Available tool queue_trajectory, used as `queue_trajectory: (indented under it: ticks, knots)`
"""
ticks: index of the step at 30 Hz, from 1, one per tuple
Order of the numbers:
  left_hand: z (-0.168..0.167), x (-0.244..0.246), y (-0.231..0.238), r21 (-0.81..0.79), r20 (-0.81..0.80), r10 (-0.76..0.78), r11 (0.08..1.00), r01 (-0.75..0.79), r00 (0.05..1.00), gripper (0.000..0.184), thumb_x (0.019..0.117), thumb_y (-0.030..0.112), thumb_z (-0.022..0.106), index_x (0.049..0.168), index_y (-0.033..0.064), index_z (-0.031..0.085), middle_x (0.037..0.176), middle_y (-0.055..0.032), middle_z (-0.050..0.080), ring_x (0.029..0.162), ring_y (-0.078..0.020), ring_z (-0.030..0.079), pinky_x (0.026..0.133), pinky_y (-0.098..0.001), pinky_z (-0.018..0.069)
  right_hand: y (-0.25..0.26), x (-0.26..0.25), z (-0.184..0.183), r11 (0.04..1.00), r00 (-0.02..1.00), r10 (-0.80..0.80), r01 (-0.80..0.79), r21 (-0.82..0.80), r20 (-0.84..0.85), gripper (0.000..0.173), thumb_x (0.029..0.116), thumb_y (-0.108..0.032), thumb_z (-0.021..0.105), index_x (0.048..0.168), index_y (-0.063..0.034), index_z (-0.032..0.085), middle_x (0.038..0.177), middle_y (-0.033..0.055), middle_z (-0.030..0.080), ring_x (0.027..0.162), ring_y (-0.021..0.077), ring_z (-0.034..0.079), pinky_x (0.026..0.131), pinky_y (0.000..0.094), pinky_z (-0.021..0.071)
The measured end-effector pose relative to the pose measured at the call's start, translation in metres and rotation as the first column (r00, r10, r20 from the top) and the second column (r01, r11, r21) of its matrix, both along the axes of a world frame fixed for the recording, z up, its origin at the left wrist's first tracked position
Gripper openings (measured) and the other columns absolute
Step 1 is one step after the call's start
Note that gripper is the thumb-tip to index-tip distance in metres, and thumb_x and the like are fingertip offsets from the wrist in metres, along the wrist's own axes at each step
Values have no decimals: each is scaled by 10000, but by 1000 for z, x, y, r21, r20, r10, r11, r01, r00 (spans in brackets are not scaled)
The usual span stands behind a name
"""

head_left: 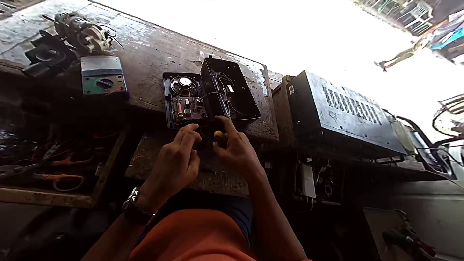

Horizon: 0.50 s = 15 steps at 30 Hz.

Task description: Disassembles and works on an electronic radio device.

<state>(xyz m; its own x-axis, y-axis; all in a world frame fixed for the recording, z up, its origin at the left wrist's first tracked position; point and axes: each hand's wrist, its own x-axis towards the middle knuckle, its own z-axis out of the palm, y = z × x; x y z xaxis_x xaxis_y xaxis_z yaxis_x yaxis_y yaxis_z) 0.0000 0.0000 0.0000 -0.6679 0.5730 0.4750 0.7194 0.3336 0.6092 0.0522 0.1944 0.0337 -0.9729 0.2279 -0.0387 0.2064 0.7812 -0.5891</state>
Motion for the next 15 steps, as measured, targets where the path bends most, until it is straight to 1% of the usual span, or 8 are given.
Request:
queue_trajectory:
  ticks: [2,3,5,7,10,12,15]
  knots:
    - [-13,-9,8,-50,22,-31,998,32,999,281,879,81,593,1157,53,625,1551,-87,468,832,-139,690,641,-340,590,-2,-13,4,994,997,9,-17,106,76,784,903,-201,703,1592,-300,343,740,32,633,619,226,621,549,478,532]
    - [-16,-11,11,-62,24,-43,997,44,999,285,868,70,594,1151,49,618,1567,-90,451,836,-153,693,629,-349,585,-2,-18,4,990,994,14,-29,140,108,776,906,-208,700,1592,-289,346,742,41,639,629,239,629,555,491,535]
    - [-21,-13,16,-96,28,-52,994,54,998,300,854,55,592,1153,37,616,1581,-111,431,907,-197,711,655,-375,597,-1,-25,2,984,988,18,-44,172,150,752,918,-229,694,1589,-283,358,737,45,640,629,245,633,553,491,533]
    - [-25,-15,20,-125,31,-45,991,48,999,322,848,43,602,1169,24,623,1581,-133,431,912,-231,719,659,-395,598,1,-30,-1,989,986,19,-43,138,168,736,920,-227,693,1583,-287,378,745,47,637,622,237,622,548,484,530]
    - [-32,-17,24,-127,25,-40,991,43,999,330,854,50,604,1181,14,629,1577,-154,435,871,-245,718,649,-394,589,3,-32,-4,998,983,27,-36,46,182,716,924,-212,694,1571,-270,394,776,53,641,628,216,612,556,462,530]
    - [-34,-18,26,-122,36,-45,991,49,998,347,850,57,612,1193,9,633,1577,-154,437,853,-245,716,643,-393,586,3,-32,-7,1000,986,24,-22,-12,162,700,925,-192,690,1562,-262,406,802,50,650,638,199,618,563,443,538]
    - [-36,-19,29,-100,39,-51,993,55,998,336,838,56,631,1170,7,633,1566,-158,449,852,-252,722,633,-397,590,3,-30,-12,997,994,21,-12,-75,109,671,909,-173,683,1532,-251,447,829,38,663,649,174,627,557,414,543]
